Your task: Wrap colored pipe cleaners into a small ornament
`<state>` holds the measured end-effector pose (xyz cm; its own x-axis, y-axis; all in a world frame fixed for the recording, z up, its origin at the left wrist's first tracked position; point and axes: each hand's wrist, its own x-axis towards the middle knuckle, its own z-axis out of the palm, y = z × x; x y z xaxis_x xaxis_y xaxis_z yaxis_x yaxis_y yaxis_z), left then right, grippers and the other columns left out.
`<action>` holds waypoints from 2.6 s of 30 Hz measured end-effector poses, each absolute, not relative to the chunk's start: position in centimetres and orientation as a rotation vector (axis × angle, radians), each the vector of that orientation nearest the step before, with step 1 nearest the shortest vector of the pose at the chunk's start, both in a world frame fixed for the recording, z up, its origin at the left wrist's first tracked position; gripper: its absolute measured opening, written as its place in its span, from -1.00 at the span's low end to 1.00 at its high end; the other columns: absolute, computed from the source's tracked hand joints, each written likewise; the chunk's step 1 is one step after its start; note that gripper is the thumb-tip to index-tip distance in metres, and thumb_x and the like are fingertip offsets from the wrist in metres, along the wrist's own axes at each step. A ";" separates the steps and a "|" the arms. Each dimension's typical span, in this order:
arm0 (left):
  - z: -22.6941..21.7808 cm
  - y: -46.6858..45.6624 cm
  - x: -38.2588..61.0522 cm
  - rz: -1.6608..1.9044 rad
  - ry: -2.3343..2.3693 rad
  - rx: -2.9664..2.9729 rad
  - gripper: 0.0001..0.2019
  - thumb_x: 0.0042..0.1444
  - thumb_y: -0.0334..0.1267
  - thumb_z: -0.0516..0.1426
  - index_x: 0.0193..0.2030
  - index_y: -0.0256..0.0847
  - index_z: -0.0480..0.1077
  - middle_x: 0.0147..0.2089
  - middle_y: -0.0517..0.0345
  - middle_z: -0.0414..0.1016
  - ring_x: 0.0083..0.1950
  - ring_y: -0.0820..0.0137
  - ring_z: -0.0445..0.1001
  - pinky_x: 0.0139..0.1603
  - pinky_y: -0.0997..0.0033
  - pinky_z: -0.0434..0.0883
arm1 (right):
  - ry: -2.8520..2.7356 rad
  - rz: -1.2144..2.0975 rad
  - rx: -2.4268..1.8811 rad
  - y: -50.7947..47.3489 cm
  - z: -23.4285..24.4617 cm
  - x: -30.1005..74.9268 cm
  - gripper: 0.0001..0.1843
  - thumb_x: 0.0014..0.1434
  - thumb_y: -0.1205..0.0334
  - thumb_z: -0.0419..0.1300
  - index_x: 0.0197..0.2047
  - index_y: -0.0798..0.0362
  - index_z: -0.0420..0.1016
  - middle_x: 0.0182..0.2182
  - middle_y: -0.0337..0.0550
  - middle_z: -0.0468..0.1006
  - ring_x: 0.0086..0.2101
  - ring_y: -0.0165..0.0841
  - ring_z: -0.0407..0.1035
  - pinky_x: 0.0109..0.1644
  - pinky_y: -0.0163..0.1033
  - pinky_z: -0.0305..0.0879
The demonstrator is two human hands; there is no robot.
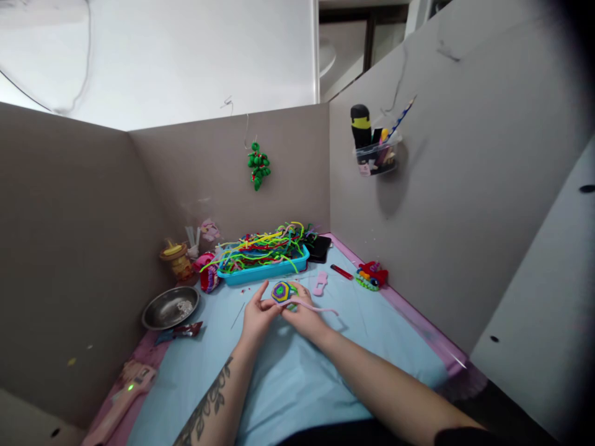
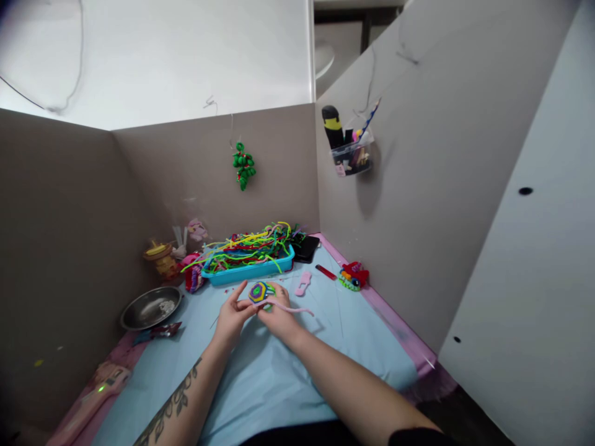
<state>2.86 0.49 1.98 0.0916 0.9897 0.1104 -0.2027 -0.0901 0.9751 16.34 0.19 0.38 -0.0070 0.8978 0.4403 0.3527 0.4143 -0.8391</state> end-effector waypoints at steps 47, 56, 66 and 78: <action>2.6 2.9 -1.1 1.447 1.030 1.137 -0.42 -0.33 -0.21 0.34 -0.08 -0.32 0.41 -0.49 0.17 0.48 -0.42 0.39 0.48 -0.27 0.39 0.37 | -0.880 1.107 -0.993 4.5 0.6 23.4 -0.70 -0.28 0.12 0.35 -0.49 0.09 0.41 -0.66 -0.33 0.36 -0.63 -0.50 0.23 -0.59 -0.40 0.11; 2.0 3.6 -2.7 1.445 1.076 1.207 -0.44 -0.27 -0.20 0.32 -0.06 -0.34 0.39 -0.49 0.15 0.49 -0.42 0.39 0.46 -0.34 0.44 0.34 | -1.438 0.831 -1.136 4.3 0.2 23.0 -0.80 -0.03 0.14 0.16 -0.35 0.07 0.47 -0.49 -0.22 0.51 -0.44 -0.34 0.37 -0.32 -0.26 0.22; 2.5 3.2 -2.2 1.447 1.177 1.274 -0.49 -0.26 -0.19 0.30 -0.10 -0.34 0.41 -0.52 0.22 0.42 -0.52 0.50 0.37 -0.46 0.52 0.28 | -1.739 0.625 -1.287 3.7 -0.4 22.0 -0.74 0.04 0.22 0.06 -0.19 0.05 0.42 -0.44 -0.21 0.48 -0.38 -0.34 0.36 -0.26 -0.27 0.21; 3.0 2.7 -1.7 1.488 1.191 1.387 -0.52 -0.18 -0.15 0.25 -0.09 -0.32 0.41 -0.46 0.19 0.42 -0.44 0.48 0.37 -0.39 0.49 0.30 | -1.811 0.352 -1.254 3.7 -1.2 20.7 -0.85 0.01 0.39 0.05 -0.48 0.06 0.43 -0.50 -0.21 0.41 -0.42 -0.39 0.28 -0.33 -0.33 0.13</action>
